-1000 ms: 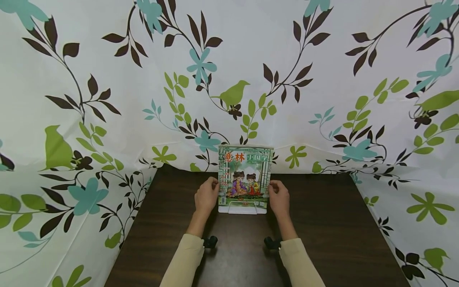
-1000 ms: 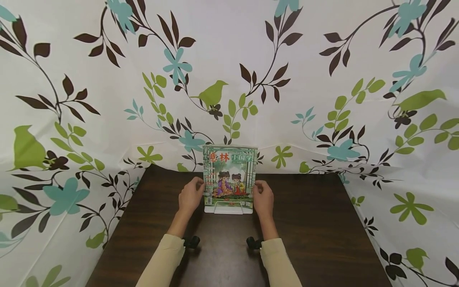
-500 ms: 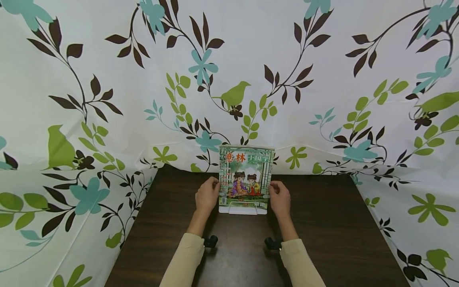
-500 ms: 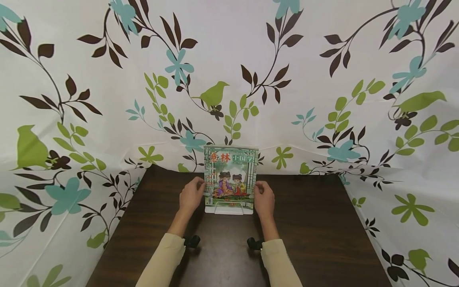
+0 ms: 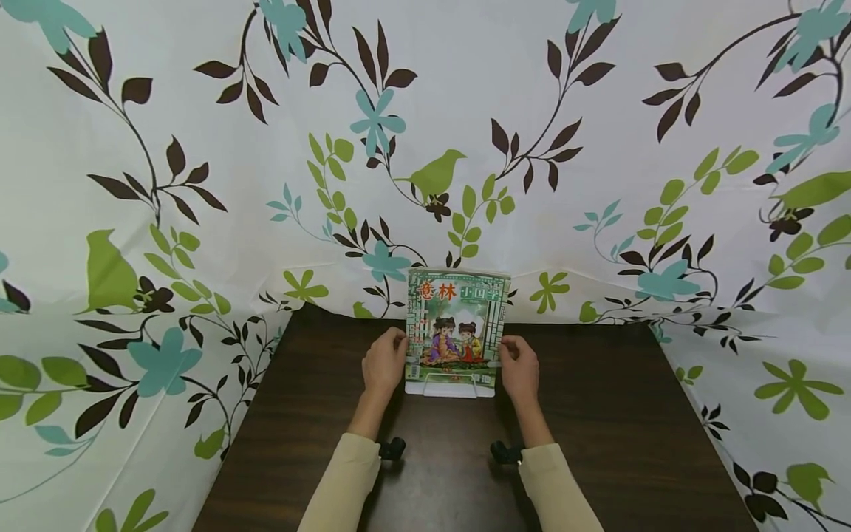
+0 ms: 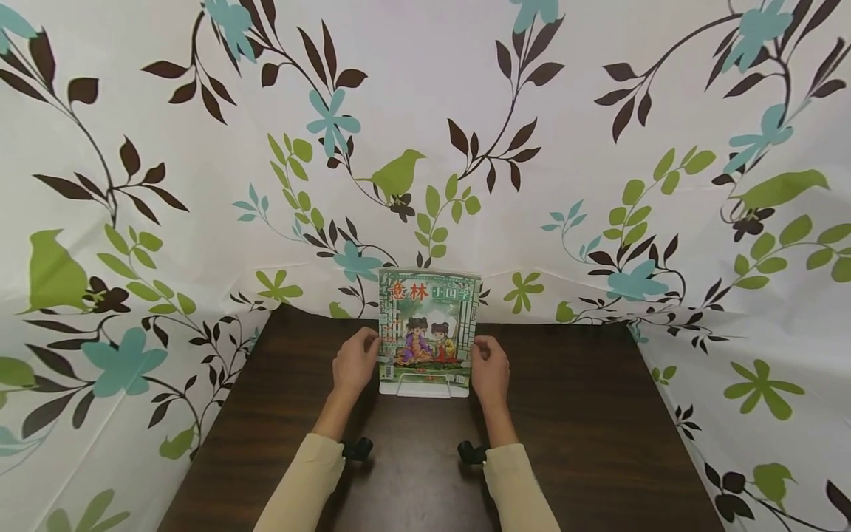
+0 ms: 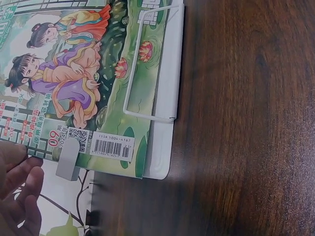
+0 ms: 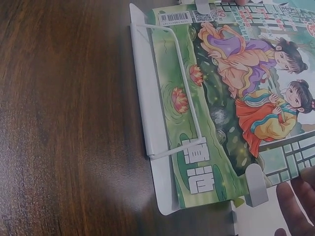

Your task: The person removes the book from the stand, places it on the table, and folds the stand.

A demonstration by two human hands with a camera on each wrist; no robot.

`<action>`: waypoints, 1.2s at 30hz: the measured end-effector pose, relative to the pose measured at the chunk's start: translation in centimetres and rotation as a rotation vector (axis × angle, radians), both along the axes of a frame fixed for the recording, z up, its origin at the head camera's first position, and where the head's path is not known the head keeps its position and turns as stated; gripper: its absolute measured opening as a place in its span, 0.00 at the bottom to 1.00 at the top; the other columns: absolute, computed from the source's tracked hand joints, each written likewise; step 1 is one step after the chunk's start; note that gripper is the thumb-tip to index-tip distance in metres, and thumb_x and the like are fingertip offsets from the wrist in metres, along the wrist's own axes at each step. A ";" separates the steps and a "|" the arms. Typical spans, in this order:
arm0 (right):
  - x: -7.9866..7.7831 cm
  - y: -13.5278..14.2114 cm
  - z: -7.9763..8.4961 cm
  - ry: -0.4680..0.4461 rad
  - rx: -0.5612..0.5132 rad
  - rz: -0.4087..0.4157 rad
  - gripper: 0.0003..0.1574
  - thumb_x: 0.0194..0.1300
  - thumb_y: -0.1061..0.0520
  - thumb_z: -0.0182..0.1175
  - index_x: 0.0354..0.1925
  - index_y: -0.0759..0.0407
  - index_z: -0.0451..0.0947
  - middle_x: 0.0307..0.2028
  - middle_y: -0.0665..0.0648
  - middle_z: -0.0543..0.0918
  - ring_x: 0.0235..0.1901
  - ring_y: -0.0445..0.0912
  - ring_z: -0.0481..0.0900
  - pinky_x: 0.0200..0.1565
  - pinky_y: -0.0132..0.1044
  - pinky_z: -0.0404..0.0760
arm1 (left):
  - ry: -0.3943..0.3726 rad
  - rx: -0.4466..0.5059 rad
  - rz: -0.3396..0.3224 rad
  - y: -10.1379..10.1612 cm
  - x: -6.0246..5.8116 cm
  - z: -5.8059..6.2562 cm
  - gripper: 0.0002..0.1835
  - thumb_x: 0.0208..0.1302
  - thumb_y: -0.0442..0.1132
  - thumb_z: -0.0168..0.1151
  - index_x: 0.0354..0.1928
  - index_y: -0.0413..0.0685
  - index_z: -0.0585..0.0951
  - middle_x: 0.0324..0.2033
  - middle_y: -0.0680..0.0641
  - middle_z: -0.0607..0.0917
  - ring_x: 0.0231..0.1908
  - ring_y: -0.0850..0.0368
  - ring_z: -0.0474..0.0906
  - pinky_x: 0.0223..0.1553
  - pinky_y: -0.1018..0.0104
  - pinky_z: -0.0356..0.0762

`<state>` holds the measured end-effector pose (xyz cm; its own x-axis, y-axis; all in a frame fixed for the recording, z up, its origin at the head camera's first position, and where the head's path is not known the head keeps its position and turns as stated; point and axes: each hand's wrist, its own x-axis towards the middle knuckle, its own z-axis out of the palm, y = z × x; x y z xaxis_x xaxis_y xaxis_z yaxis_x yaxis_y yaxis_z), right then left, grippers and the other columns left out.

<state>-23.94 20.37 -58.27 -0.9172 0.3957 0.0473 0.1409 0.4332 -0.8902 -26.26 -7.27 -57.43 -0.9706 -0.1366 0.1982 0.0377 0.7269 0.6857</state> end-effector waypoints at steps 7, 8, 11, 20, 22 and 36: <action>-0.1 0.1 0.0 0.007 -0.009 -0.003 0.15 0.80 0.52 0.61 0.58 0.56 0.85 0.54 0.61 0.88 0.49 0.55 0.83 0.45 0.44 0.76 | -0.018 0.004 0.014 0.2 -0.1 0.2 0.09 0.79 0.49 0.64 0.50 0.57 0.88 0.40 0.53 0.93 0.34 0.54 0.88 0.33 0.50 0.82; -0.1 0.1 0.0 0.007 -0.008 -0.003 0.15 0.80 0.52 0.61 0.58 0.56 0.85 0.54 0.61 0.88 0.48 0.55 0.83 0.45 0.44 0.76 | -0.018 0.007 0.014 0.2 -0.1 0.2 0.09 0.79 0.49 0.65 0.50 0.57 0.88 0.40 0.53 0.93 0.34 0.54 0.88 0.34 0.50 0.82; -0.2 0.1 0.0 0.006 -0.010 -0.004 0.15 0.80 0.52 0.61 0.58 0.55 0.85 0.54 0.61 0.88 0.49 0.54 0.83 0.45 0.44 0.76 | -0.012 0.008 0.014 0.2 -0.1 0.2 0.09 0.79 0.48 0.65 0.51 0.56 0.89 0.40 0.53 0.93 0.35 0.54 0.88 0.34 0.49 0.83; -0.3 0.0 -0.1 0.013 -0.017 -0.002 0.15 0.80 0.53 0.62 0.58 0.55 0.85 0.53 0.61 0.88 0.48 0.54 0.83 0.45 0.44 0.76 | -0.019 0.000 0.023 0.0 -0.2 0.1 0.09 0.79 0.49 0.65 0.51 0.57 0.89 0.39 0.53 0.93 0.34 0.55 0.87 0.32 0.52 0.81; -0.3 0.0 0.0 0.018 -0.019 -0.005 0.14 0.80 0.53 0.62 0.57 0.55 0.85 0.52 0.61 0.88 0.48 0.54 0.83 0.44 0.44 0.76 | -0.021 -0.001 0.026 0.1 -0.2 0.1 0.09 0.79 0.49 0.65 0.51 0.57 0.89 0.38 0.53 0.92 0.33 0.55 0.87 0.33 0.52 0.81; -0.4 -0.1 0.2 0.068 -0.029 0.010 0.13 0.81 0.53 0.62 0.57 0.56 0.85 0.51 0.61 0.88 0.44 0.53 0.83 0.42 0.42 0.77 | 0.033 0.029 0.034 0.3 -0.4 -0.1 0.10 0.80 0.48 0.64 0.51 0.56 0.90 0.39 0.52 0.93 0.32 0.56 0.86 0.26 0.58 0.77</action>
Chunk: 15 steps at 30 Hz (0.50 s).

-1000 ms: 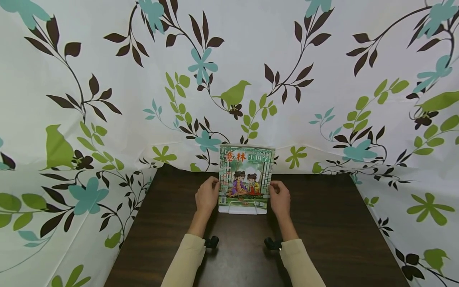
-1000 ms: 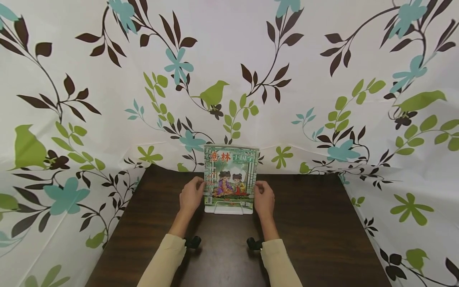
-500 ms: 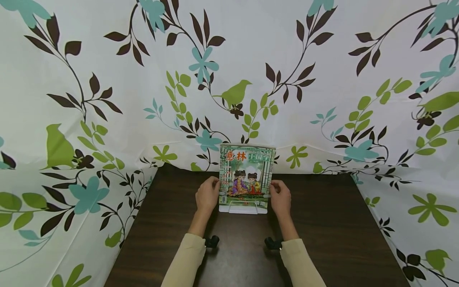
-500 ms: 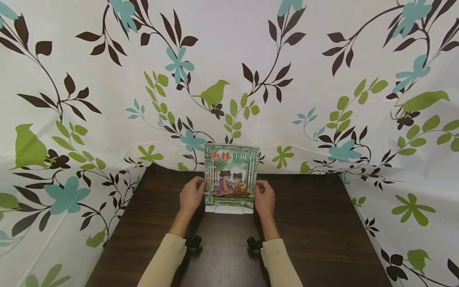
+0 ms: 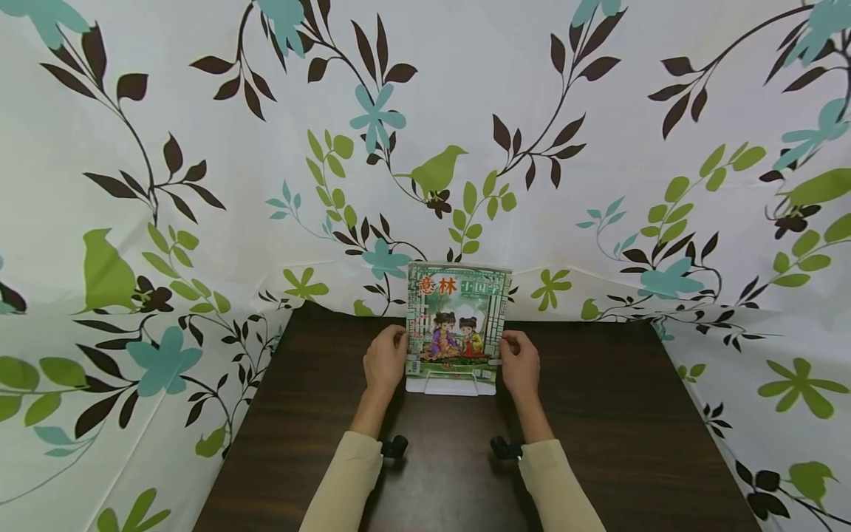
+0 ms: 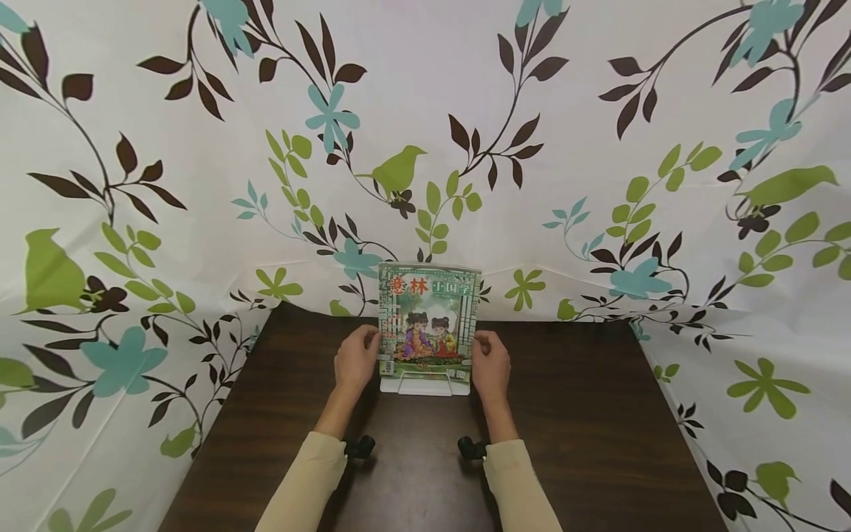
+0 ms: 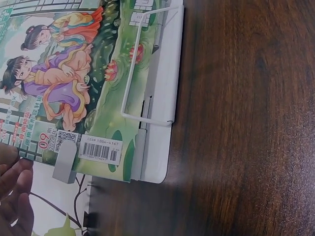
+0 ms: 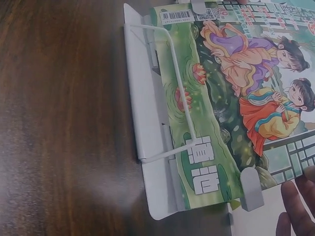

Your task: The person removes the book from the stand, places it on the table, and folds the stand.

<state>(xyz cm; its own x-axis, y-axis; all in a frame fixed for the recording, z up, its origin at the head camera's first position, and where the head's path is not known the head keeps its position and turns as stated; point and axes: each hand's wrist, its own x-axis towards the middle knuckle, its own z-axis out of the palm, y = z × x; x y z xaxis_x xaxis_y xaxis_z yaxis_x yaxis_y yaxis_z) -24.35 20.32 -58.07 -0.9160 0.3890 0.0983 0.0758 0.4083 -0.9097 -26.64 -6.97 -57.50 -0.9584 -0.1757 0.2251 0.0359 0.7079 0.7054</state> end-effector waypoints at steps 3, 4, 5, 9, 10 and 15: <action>0.1 0.0 0.1 0.004 -0.003 0.003 0.14 0.80 0.53 0.62 0.57 0.56 0.85 0.50 0.61 0.88 0.43 0.52 0.82 0.41 0.42 0.77 | -0.003 0.005 0.003 0.0 0.0 -0.1 0.11 0.80 0.48 0.64 0.53 0.55 0.90 0.39 0.52 0.93 0.32 0.56 0.86 0.27 0.58 0.77; 0.1 0.0 0.1 0.003 0.000 0.001 0.13 0.80 0.53 0.62 0.57 0.56 0.85 0.50 0.60 0.88 0.42 0.52 0.81 0.40 0.42 0.76 | -0.004 0.006 0.004 0.0 0.1 -0.1 0.11 0.80 0.48 0.64 0.53 0.55 0.90 0.39 0.52 0.93 0.32 0.56 0.85 0.27 0.58 0.77; 0.1 0.0 0.1 0.002 0.003 -0.002 0.13 0.80 0.53 0.62 0.56 0.55 0.85 0.50 0.60 0.88 0.42 0.51 0.81 0.40 0.42 0.76 | -0.004 0.008 0.002 0.1 0.1 -0.1 0.11 0.80 0.48 0.64 0.53 0.55 0.90 0.39 0.52 0.92 0.31 0.57 0.85 0.26 0.59 0.76; 0.0 0.1 0.2 0.005 0.019 -0.002 0.13 0.81 0.52 0.62 0.56 0.54 0.86 0.49 0.59 0.88 0.41 0.50 0.81 0.39 0.42 0.76 | 0.009 0.013 -0.003 0.1 0.0 -0.1 0.11 0.80 0.47 0.63 0.54 0.53 0.89 0.38 0.51 0.92 0.30 0.57 0.84 0.25 0.60 0.75; -0.1 0.1 0.3 0.008 0.022 0.002 0.13 0.81 0.52 0.62 0.56 0.54 0.85 0.49 0.59 0.88 0.42 0.50 0.81 0.39 0.42 0.76 | 0.016 0.014 -0.002 0.1 0.0 -0.1 0.11 0.80 0.47 0.63 0.53 0.53 0.89 0.38 0.51 0.91 0.30 0.57 0.83 0.25 0.59 0.75; -0.5 0.1 0.7 0.027 0.025 0.014 0.13 0.81 0.51 0.61 0.56 0.53 0.85 0.50 0.58 0.87 0.42 0.50 0.81 0.40 0.42 0.75 | 0.039 0.015 0.002 0.2 -0.3 0.4 0.11 0.80 0.47 0.63 0.52 0.53 0.89 0.37 0.51 0.91 0.30 0.57 0.83 0.25 0.60 0.74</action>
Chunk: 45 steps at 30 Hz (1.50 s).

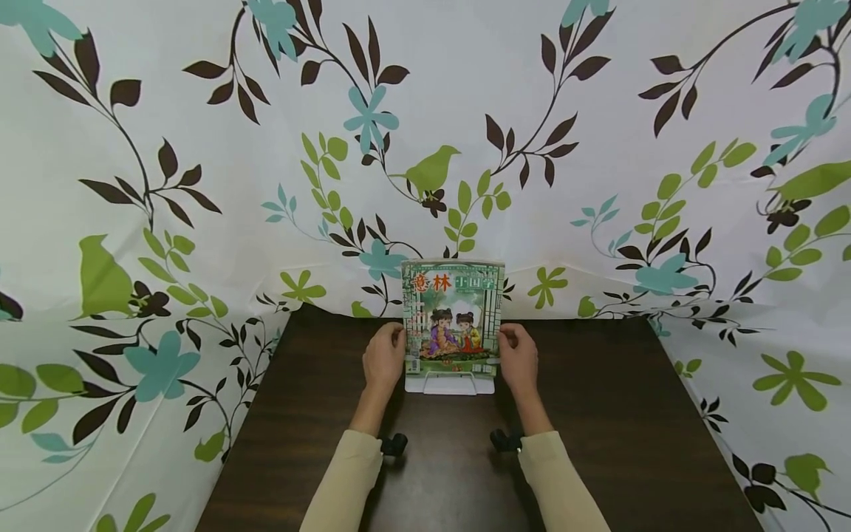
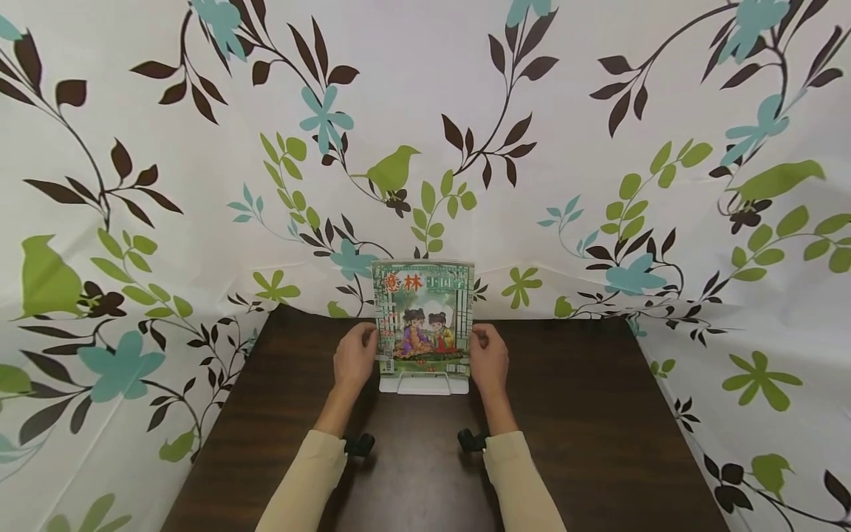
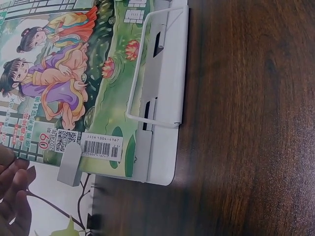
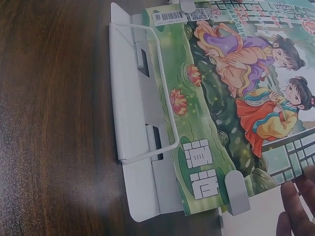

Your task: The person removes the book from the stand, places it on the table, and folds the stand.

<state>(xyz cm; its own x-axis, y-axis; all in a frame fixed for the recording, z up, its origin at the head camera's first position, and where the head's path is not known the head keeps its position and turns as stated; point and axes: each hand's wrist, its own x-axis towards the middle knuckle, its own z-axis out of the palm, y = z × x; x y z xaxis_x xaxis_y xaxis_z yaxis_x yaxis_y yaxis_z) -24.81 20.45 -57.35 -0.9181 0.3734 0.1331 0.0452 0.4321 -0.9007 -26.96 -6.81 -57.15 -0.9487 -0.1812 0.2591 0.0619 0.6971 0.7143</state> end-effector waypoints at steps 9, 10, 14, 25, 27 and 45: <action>0.0 0.0 0.5 0.046 -0.020 0.003 0.12 0.80 0.53 0.62 0.56 0.54 0.86 0.50 0.59 0.88 0.40 0.51 0.81 0.37 0.44 0.76 | -0.008 -0.005 -0.005 0.2 -0.1 0.8 0.10 0.81 0.46 0.63 0.52 0.53 0.89 0.35 0.50 0.90 0.29 0.56 0.82 0.25 0.59 0.74; 0.0 0.0 0.5 0.047 -0.021 0.004 0.12 0.80 0.53 0.62 0.56 0.54 0.85 0.50 0.60 0.88 0.40 0.52 0.82 0.37 0.44 0.76 | -0.007 -0.006 -0.003 0.2 0.0 0.8 0.10 0.81 0.46 0.63 0.52 0.53 0.89 0.35 0.50 0.90 0.29 0.55 0.82 0.25 0.59 0.74; 0.0 0.0 0.7 0.033 -0.012 0.003 0.13 0.81 0.53 0.62 0.57 0.55 0.85 0.51 0.60 0.88 0.41 0.53 0.82 0.38 0.43 0.76 | 0.002 -0.006 0.002 0.2 0.0 1.0 0.10 0.81 0.46 0.63 0.52 0.53 0.88 0.36 0.50 0.90 0.30 0.55 0.83 0.26 0.58 0.75; 0.0 0.0 1.1 0.057 -0.025 -0.004 0.11 0.80 0.55 0.63 0.54 0.57 0.85 0.49 0.60 0.88 0.41 0.53 0.82 0.39 0.46 0.75 | 0.006 0.036 -0.008 0.2 0.1 1.4 0.11 0.80 0.46 0.63 0.53 0.52 0.89 0.40 0.49 0.90 0.36 0.53 0.84 0.29 0.55 0.77; 0.0 0.0 1.2 0.059 -0.027 -0.004 0.11 0.79 0.55 0.63 0.54 0.56 0.85 0.49 0.60 0.88 0.41 0.53 0.82 0.39 0.46 0.75 | 0.011 0.039 -0.005 0.2 0.1 1.4 0.11 0.80 0.46 0.63 0.53 0.52 0.89 0.42 0.49 0.90 0.41 0.51 0.84 0.31 0.53 0.79; -0.4 -0.2 1.6 0.035 -0.001 0.005 0.13 0.81 0.52 0.62 0.57 0.55 0.85 0.53 0.59 0.88 0.44 0.53 0.83 0.41 0.44 0.76 | 0.015 0.087 -0.019 -0.2 -0.2 0.9 0.10 0.80 0.44 0.64 0.53 0.50 0.89 0.46 0.46 0.89 0.48 0.48 0.81 0.39 0.47 0.81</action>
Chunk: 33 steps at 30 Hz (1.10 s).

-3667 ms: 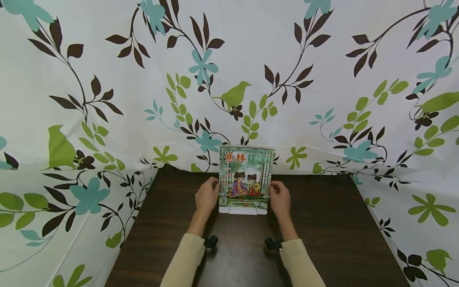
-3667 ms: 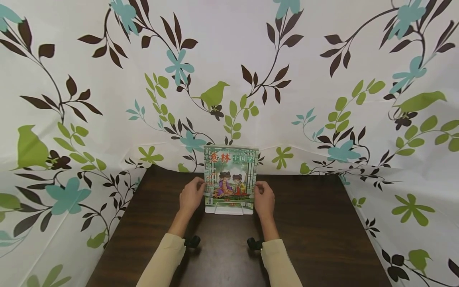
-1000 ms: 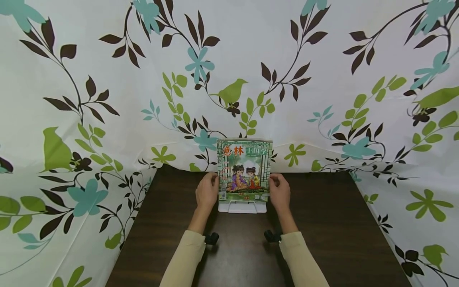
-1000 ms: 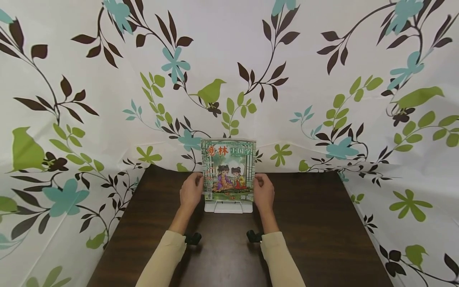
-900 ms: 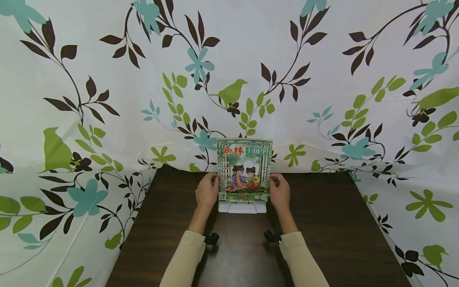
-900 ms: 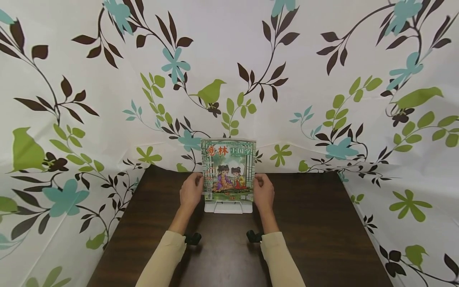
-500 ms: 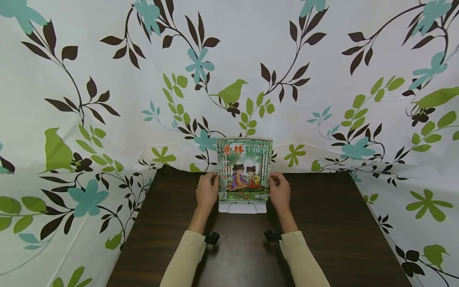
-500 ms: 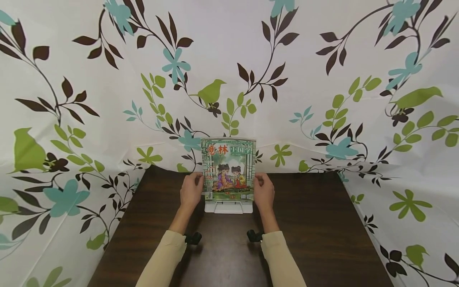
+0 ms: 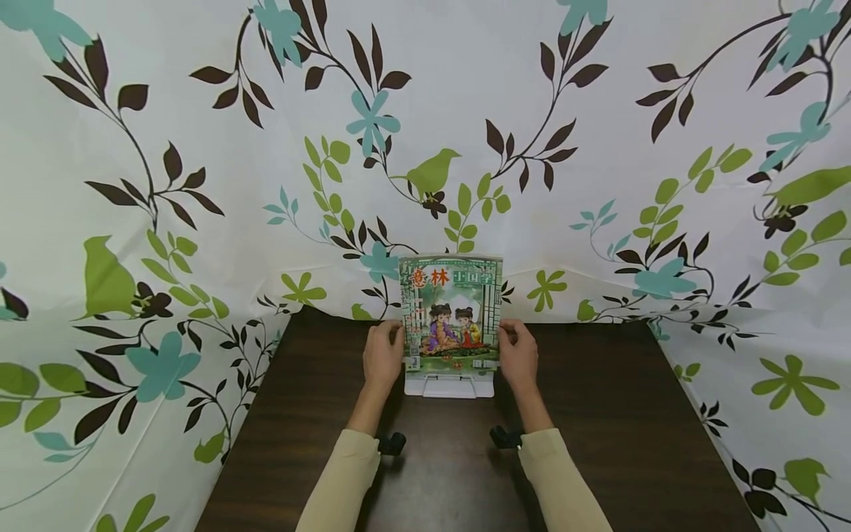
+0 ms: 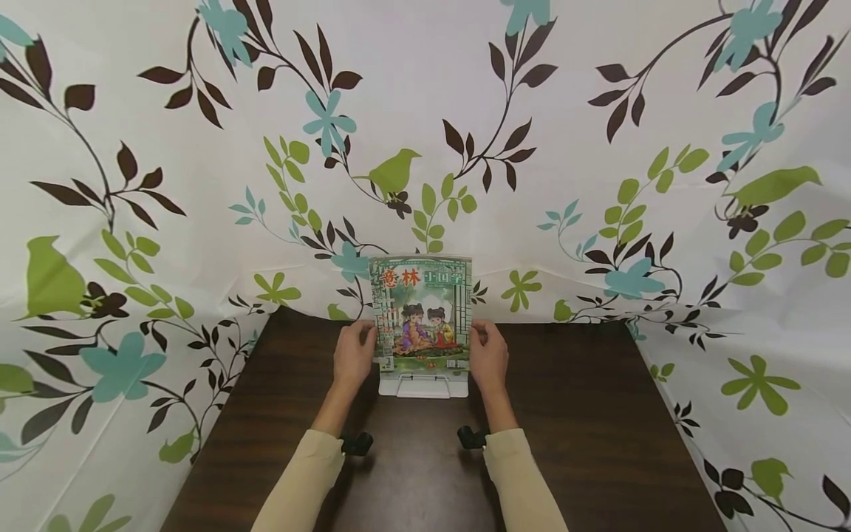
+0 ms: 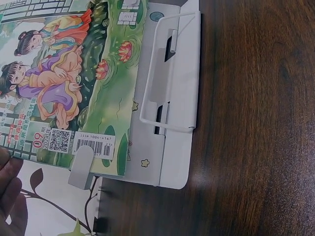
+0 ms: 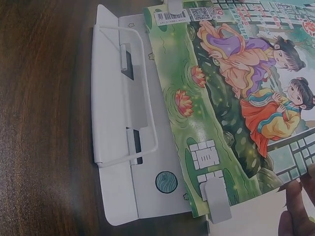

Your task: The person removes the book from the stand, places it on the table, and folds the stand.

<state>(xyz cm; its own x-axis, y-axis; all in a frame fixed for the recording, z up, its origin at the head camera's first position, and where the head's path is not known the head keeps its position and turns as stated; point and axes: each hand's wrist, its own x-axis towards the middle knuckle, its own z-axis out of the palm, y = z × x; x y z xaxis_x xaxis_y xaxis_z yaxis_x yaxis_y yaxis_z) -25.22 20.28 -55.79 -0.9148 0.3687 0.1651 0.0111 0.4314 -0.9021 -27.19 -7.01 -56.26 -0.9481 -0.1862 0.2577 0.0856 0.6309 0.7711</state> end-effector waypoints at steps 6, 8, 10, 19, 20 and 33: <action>0.0 -0.1 -0.1 0.027 0.002 -0.006 0.12 0.81 0.53 0.62 0.56 0.55 0.85 0.52 0.58 0.88 0.44 0.52 0.83 0.41 0.45 0.76 | 0.029 -0.006 -0.004 -0.1 0.2 0.1 0.09 0.80 0.43 0.64 0.52 0.49 0.89 0.46 0.46 0.89 0.47 0.49 0.80 0.37 0.51 0.80; 0.1 -0.1 0.0 0.037 -0.001 -0.005 0.12 0.80 0.53 0.63 0.56 0.55 0.85 0.52 0.58 0.88 0.44 0.52 0.83 0.41 0.45 0.77 | 0.044 -0.008 -0.007 -0.1 0.2 0.1 0.09 0.80 0.43 0.64 0.52 0.49 0.89 0.46 0.46 0.89 0.46 0.48 0.80 0.36 0.52 0.80; 0.0 -0.1 0.1 0.044 -0.002 -0.003 0.12 0.80 0.54 0.63 0.56 0.55 0.85 0.52 0.58 0.88 0.43 0.51 0.83 0.41 0.44 0.77 | 0.059 -0.009 -0.009 -0.2 0.0 0.3 0.09 0.80 0.43 0.64 0.52 0.49 0.89 0.46 0.46 0.89 0.46 0.48 0.80 0.36 0.52 0.79; 0.1 -0.1 0.2 0.076 -0.005 -0.005 0.11 0.80 0.53 0.63 0.55 0.53 0.85 0.49 0.58 0.88 0.38 0.47 0.81 0.37 0.40 0.76 | 0.049 0.004 -0.028 -0.5 -0.2 0.6 0.10 0.81 0.44 0.63 0.53 0.50 0.89 0.48 0.46 0.89 0.48 0.47 0.81 0.40 0.49 0.81; 0.1 -0.1 0.2 0.080 -0.005 -0.004 0.11 0.80 0.53 0.63 0.55 0.53 0.85 0.49 0.58 0.89 0.38 0.47 0.81 0.37 0.40 0.76 | 0.050 0.005 -0.031 -0.5 -0.2 0.6 0.11 0.81 0.44 0.63 0.53 0.49 0.89 0.48 0.46 0.89 0.49 0.47 0.81 0.40 0.48 0.81; -0.1 -0.2 0.7 0.107 -0.024 0.023 0.11 0.81 0.54 0.63 0.55 0.55 0.85 0.51 0.60 0.88 0.43 0.50 0.83 0.42 0.41 0.77 | 0.087 0.034 -0.038 -0.6 0.0 1.3 0.09 0.81 0.42 0.62 0.51 0.48 0.89 0.47 0.45 0.88 0.50 0.46 0.80 0.43 0.45 0.80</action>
<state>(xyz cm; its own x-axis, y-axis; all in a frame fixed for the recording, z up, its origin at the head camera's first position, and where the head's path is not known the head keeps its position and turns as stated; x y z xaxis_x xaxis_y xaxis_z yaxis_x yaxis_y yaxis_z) -25.30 20.08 -55.05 -0.9007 0.3527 0.2538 -0.0956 0.4088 -0.9076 -27.16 -7.65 -54.94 -0.9290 -0.1606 0.3333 0.1762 0.5999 0.7804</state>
